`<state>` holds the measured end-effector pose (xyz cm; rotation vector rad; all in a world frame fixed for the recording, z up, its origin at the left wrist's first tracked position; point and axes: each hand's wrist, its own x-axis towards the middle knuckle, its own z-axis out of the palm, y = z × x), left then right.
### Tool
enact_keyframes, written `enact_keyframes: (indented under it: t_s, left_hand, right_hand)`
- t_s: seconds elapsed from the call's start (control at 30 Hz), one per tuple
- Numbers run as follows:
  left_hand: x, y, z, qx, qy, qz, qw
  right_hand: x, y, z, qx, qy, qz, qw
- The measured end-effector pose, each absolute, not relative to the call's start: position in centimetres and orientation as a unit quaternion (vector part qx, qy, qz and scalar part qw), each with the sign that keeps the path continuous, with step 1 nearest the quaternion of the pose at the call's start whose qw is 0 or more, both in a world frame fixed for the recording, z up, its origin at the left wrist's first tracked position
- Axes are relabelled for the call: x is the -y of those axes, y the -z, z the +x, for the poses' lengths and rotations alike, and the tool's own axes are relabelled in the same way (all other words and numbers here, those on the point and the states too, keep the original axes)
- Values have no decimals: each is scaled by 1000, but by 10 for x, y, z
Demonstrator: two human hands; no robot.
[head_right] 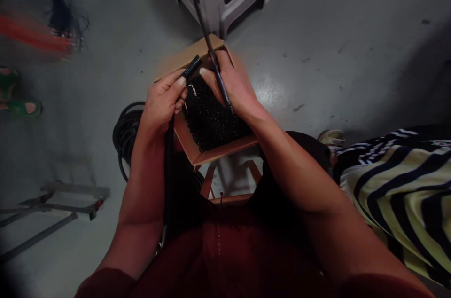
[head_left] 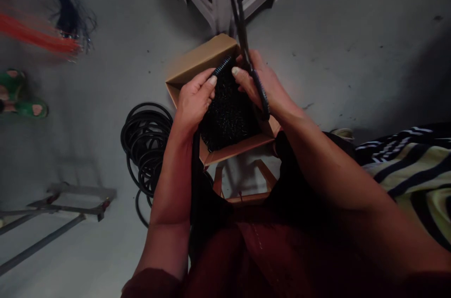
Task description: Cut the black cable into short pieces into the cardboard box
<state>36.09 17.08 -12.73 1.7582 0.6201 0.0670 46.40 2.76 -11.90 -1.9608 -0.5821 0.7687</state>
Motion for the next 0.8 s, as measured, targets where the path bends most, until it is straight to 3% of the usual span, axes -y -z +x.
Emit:
enact_keyframes:
  t_s: [0.13,0.8]
  left_hand:
    - [-181,130,359,-291,-75,761,575]
    - [-185,117,356,-316,-46,773,547]
  right_hand:
    - [-27,130,460,312,-274,-827,379]
    - [-26,137,457,342,-377,-790,342]
